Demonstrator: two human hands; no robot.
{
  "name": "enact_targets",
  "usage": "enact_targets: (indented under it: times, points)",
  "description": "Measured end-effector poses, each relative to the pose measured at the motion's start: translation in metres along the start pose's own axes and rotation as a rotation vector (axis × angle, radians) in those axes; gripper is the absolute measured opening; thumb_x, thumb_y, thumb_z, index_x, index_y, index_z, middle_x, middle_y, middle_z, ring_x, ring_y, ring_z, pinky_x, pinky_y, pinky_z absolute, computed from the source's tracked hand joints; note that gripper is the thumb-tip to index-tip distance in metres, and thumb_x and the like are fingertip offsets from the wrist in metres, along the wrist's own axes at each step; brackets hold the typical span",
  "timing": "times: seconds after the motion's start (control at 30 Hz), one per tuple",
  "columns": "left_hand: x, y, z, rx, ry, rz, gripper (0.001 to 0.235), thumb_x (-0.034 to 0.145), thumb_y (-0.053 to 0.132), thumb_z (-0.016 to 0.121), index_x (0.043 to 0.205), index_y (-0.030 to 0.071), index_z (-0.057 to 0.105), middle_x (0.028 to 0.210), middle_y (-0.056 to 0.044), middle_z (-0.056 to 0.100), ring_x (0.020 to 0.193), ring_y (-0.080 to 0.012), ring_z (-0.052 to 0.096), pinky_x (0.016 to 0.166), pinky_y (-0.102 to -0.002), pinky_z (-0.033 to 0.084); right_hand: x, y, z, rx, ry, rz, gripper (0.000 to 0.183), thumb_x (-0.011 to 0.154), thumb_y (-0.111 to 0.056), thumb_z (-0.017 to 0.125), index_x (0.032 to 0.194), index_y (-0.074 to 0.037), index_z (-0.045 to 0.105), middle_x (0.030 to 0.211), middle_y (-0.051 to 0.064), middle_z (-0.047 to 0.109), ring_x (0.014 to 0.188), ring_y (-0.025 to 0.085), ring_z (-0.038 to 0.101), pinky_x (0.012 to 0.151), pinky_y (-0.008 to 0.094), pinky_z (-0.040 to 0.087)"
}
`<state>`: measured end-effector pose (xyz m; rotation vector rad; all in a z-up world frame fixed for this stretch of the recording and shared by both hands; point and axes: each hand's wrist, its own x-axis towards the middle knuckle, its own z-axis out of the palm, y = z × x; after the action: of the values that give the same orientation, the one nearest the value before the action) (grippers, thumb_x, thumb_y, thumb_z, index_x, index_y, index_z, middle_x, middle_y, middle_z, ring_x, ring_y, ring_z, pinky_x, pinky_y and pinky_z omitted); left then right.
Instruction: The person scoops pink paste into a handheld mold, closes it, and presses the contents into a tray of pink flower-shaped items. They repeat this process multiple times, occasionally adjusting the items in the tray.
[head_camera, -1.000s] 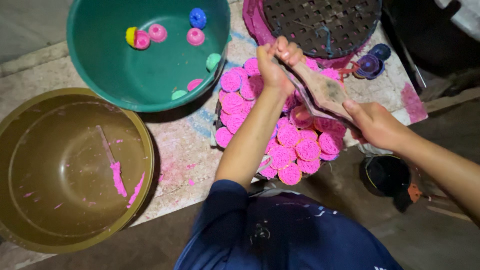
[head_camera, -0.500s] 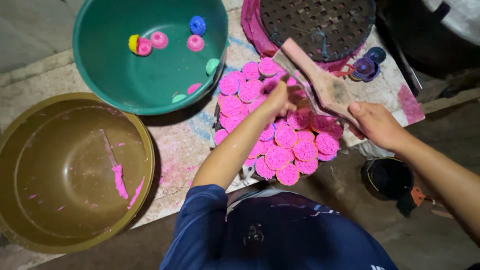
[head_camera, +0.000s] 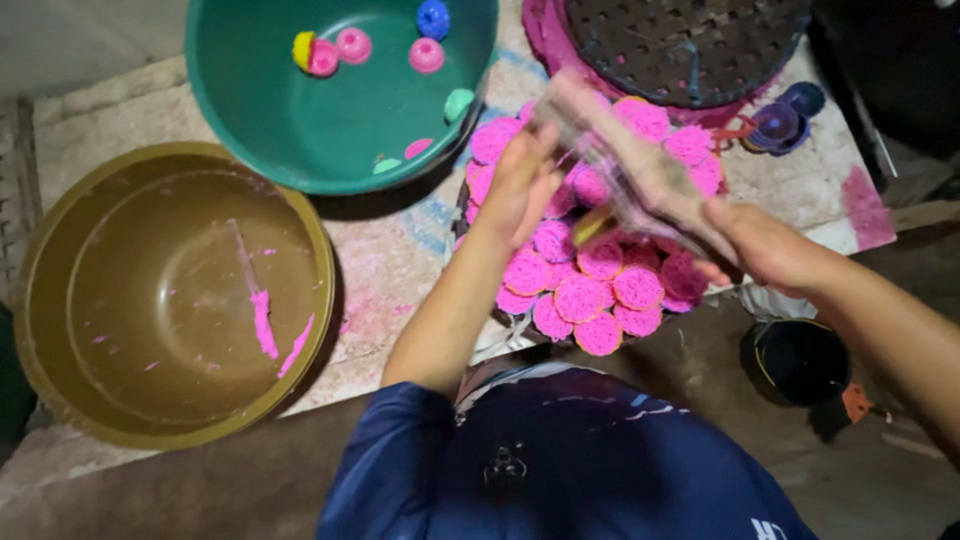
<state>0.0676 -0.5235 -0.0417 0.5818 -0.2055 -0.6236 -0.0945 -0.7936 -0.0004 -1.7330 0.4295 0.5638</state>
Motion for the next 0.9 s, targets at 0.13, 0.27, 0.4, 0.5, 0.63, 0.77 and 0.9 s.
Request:
enact_targets:
  times: [0.13, 0.27, 0.4, 0.5, 0.63, 0.77, 0.9]
  points:
    - [0.018, -0.014, 0.008, -0.389, 0.067, 0.145, 0.023, 0.104, 0.033, 0.064, 0.091, 0.017, 0.053, 0.077, 0.003, 0.049, 0.076, -0.0142, 0.052, 0.086, -0.037, 0.047, 0.01, -0.029, 0.018, -0.14, -0.102, 0.21, 0.071, 0.102, -0.058, 0.031, 0.092, -0.002, 0.073, 0.073, 0.014, 0.069, 0.064, 0.023, 0.06, 0.06, 0.037, 0.048]
    - [0.03, -0.021, -0.001, -0.464, 0.145, 0.234, 0.035, 0.104, 0.039, 0.059, 0.08, 0.019, 0.043, 0.067, 0.005, 0.039, 0.061, -0.0108, 0.042, 0.073, -0.034, 0.046, 0.018, -0.039, 0.028, -0.606, 0.143, -0.199, 0.069, 0.105, -0.054, 0.031, 0.097, 0.001, 0.071, 0.078, 0.017, 0.069, 0.072, 0.027, 0.062, 0.071, 0.044, 0.048]
    - [0.036, -0.011, -0.016, -0.413, 0.092, 0.264, 0.036, 0.105, 0.037, 0.056, 0.077, 0.019, 0.041, 0.064, 0.006, 0.035, 0.057, -0.0102, 0.038, 0.068, -0.034, 0.045, 0.025, -0.032, 0.05, -0.674, 0.264, -0.286, 0.07, 0.108, -0.051, 0.031, 0.087, 0.007, 0.065, 0.072, 0.025, 0.064, 0.07, 0.036, 0.063, 0.075, 0.05, 0.048]
    - [0.033, -0.013, -0.022, -0.339, 0.153, 0.27, 0.035, 0.104, 0.036, 0.057, 0.077, 0.019, 0.041, 0.063, 0.007, 0.034, 0.056, -0.01, 0.038, 0.066, -0.035, 0.045, 0.024, -0.029, 0.055, -0.667, 0.246, -0.29, 0.068, 0.11, -0.047, 0.03, 0.086, 0.008, 0.062, 0.069, 0.028, 0.059, 0.069, 0.04, 0.061, 0.074, 0.051, 0.047]
    - [0.038, -0.022, -0.016, -0.405, 0.203, 0.256, 0.034, 0.101, 0.034, 0.057, 0.075, 0.02, 0.04, 0.061, 0.007, 0.034, 0.053, -0.0099, 0.037, 0.065, -0.035, 0.045, 0.021, -0.042, 0.047, -0.716, 0.212, -0.25, 0.068, 0.108, -0.047, 0.029, 0.083, 0.006, 0.064, 0.068, 0.026, 0.061, 0.067, 0.039, 0.063, 0.072, 0.051, 0.047]
    - [0.048, -0.02, -0.01, -0.368, 0.221, 0.309, 0.034, 0.101, 0.033, 0.057, 0.074, 0.019, 0.04, 0.059, 0.007, 0.033, 0.052, -0.0104, 0.035, 0.063, -0.035, 0.045, 0.013, -0.048, 0.048, -0.659, 0.254, -0.335, 0.064, 0.107, -0.047, 0.03, 0.087, 0.003, 0.066, 0.069, 0.023, 0.064, 0.068, 0.038, 0.064, 0.072, 0.05, 0.048]
    - [0.047, -0.015, -0.012, -0.311, 0.256, 0.292, 0.035, 0.1, 0.032, 0.058, 0.073, 0.019, 0.039, 0.059, 0.006, 0.033, 0.051, -0.0111, 0.035, 0.06, -0.036, 0.044, 0.013, -0.05, 0.05, -0.66, 0.242, -0.241, 0.069, 0.111, -0.048, 0.029, 0.083, 0.006, 0.062, 0.068, 0.028, 0.061, 0.068, 0.041, 0.063, 0.073, 0.051, 0.049]
